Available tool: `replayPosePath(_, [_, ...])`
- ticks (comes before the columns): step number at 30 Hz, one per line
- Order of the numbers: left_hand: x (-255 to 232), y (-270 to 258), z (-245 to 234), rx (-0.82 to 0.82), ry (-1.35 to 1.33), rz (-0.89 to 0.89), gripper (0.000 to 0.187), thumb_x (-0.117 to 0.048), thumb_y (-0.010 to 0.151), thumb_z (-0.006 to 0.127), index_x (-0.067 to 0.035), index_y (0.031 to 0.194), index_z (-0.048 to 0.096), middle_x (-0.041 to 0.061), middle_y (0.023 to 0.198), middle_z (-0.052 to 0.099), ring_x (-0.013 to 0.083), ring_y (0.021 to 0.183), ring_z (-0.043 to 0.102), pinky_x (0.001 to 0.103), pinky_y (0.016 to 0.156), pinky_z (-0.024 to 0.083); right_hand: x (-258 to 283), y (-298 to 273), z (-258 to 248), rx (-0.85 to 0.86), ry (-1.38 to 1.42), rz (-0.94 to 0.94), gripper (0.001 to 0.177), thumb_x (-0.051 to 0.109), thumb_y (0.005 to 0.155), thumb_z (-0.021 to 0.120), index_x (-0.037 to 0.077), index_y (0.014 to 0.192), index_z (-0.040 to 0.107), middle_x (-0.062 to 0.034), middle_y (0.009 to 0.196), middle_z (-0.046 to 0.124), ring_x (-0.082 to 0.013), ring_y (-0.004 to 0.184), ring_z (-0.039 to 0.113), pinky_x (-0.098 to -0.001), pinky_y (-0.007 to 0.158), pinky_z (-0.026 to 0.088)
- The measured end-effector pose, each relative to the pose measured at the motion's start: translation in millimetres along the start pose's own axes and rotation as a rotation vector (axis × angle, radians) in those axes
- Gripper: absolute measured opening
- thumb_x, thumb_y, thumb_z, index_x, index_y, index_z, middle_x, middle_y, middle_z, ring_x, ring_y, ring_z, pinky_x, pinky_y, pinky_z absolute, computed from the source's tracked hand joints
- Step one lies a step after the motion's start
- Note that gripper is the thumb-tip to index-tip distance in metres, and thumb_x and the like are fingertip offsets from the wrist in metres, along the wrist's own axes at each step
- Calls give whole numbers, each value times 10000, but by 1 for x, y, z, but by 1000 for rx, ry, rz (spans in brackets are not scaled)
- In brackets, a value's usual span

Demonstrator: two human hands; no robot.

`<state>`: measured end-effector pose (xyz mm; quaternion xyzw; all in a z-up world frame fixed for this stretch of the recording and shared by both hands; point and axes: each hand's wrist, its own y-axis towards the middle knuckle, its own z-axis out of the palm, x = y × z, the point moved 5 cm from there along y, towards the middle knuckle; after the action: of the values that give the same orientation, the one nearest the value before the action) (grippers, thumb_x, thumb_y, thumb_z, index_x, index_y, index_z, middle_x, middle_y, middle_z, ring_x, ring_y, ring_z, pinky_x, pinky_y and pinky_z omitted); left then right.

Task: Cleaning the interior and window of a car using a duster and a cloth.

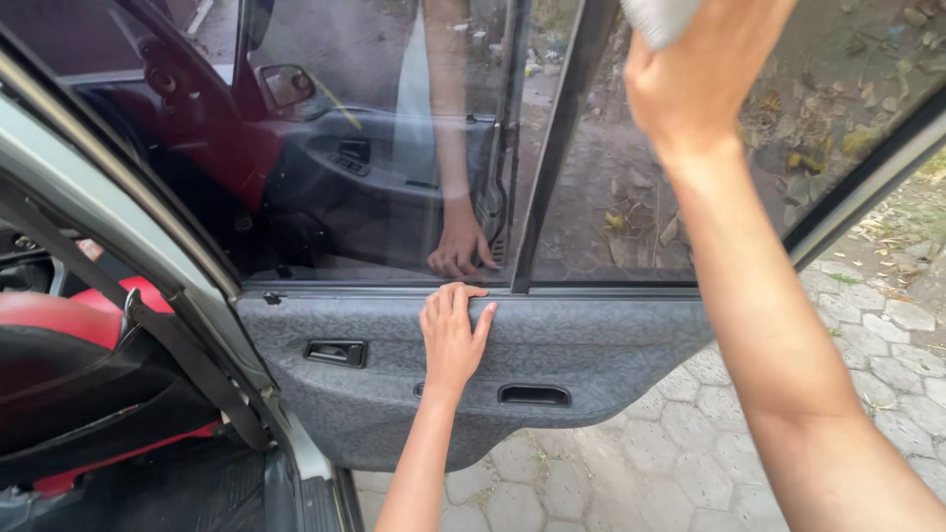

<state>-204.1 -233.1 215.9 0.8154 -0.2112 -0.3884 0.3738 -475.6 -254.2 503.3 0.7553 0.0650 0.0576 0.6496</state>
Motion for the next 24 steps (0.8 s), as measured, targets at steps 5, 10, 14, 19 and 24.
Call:
replayPosePath(5, [1,3,1,2,15,7,281,-297,904,730,-138,1126,659,51,1157,589,294,1172,533,465,1006,387,58,-34,-30,25,-117,-184,899,146,888,717,23,1651,256,-260,1680,125,-563,1497,221,-666,1283,55])
replayPosePath(10, [0,10,-5,38,44,26,258,-261,902,725,-138,1121,665,58,1121,589,293,1091,546,466,943,411,51,-144,12,215,-215,-301,695,202,992,692,176,1637,436,-119,1739,229,-389,1335,448,-696,1237,226])
replayPosePath(14, [-30,38,-20,88,78,117,188,-193,920,701,-122,1088,657,37,1065,615,271,1032,576,433,868,436,49,-194,8,310,-114,-532,610,179,905,646,206,1510,571,-34,1672,361,-279,1290,542,-568,1143,363])
replayPosePath(19, [-72,52,-40,58,6,227,191,-140,930,681,-94,1113,651,37,1064,621,257,1002,583,406,834,441,34,-147,-23,295,-188,-629,547,176,925,640,267,1465,647,28,1620,478,-204,1159,585,-500,1095,391])
replayPosePath(24, [-56,24,-8,160,-76,163,180,-154,939,684,-95,1104,642,36,1039,601,245,999,584,396,840,445,-8,-26,-76,154,-241,-264,754,92,978,680,137,1675,396,-242,1696,343,-458,1412,410,-738,1184,41])
